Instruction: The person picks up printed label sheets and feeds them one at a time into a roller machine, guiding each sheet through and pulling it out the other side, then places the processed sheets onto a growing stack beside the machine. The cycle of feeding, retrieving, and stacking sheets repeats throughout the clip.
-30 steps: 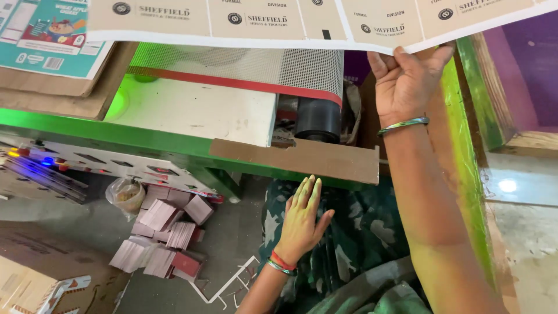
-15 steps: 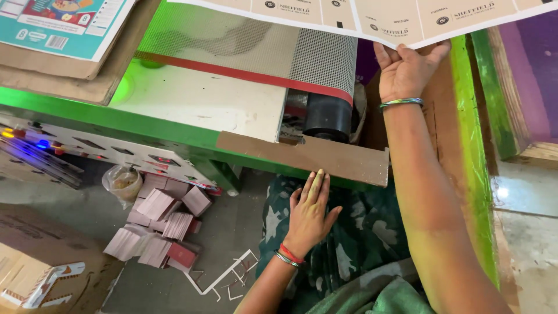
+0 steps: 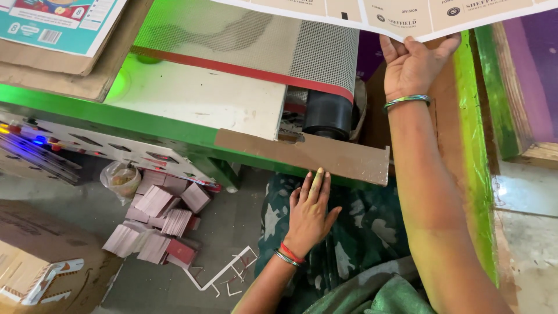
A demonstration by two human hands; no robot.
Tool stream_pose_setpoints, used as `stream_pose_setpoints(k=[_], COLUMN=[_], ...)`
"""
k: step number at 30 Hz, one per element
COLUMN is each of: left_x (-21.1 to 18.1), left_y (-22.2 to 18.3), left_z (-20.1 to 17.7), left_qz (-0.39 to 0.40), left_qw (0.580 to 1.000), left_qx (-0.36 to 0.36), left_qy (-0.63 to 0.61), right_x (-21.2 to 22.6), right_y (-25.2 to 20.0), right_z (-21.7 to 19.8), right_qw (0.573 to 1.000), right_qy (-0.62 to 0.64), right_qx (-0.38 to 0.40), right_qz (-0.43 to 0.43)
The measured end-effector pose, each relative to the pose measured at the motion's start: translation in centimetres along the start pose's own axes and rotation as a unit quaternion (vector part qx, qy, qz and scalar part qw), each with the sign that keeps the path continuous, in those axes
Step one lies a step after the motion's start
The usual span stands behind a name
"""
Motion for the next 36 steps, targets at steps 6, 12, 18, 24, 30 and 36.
stream_pose_setpoints(k=[6, 12, 18, 24, 30, 36], left_x=[-0.1, -0.1, -0.2, -0.2, -0.3, -0.4], left_y=[0.1, -0.1, -0.1, -0.1, 0.4, 0.4], left_z=[0.1, 0.3, 0.6, 0.3, 0.5, 0.0], left_qz=[-0.006, -0.012, -0.008, 0.001, -0.016, -0.014], left_qw=[1.0, 1.0, 1.0, 0.999, 0.999, 0.999], left_qx=[0.012, 0.011, 0.018, 0.023, 0.041, 0.032], left_qy=[-0.001, -0.001, 0.019, 0.038, 0.028, 0.037], right_x=[-1.2, -5.4, -15.2, -23.8, -20.9, -12.7], right_y=[0.3, 0.4, 2.8, 3.1, -3.1, -13.6], right_z=[-1.0, -2.4, -5.2, -6.9, -1.6, 1.7], right_qw=[0.999, 0.996, 0.993, 0.949, 0.817, 0.749], right_qy=[-0.025, -0.092, -0.062, -0.126, -0.4, -0.457], right_qx=[-0.015, -0.011, -0.098, -0.099, 0.16, 0.388], right_qz=[-0.017, -0.018, -0.005, 0.272, 0.383, 0.282])
Point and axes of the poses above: each hand's wrist, its own y-axis towards the middle knuckle, its own z-axis out of the palm, x = y × z, the point moved 3 cm from there along y, towards the middle knuckle, and after that the axes turned 9 degrees about y, right-handed, at the moved point
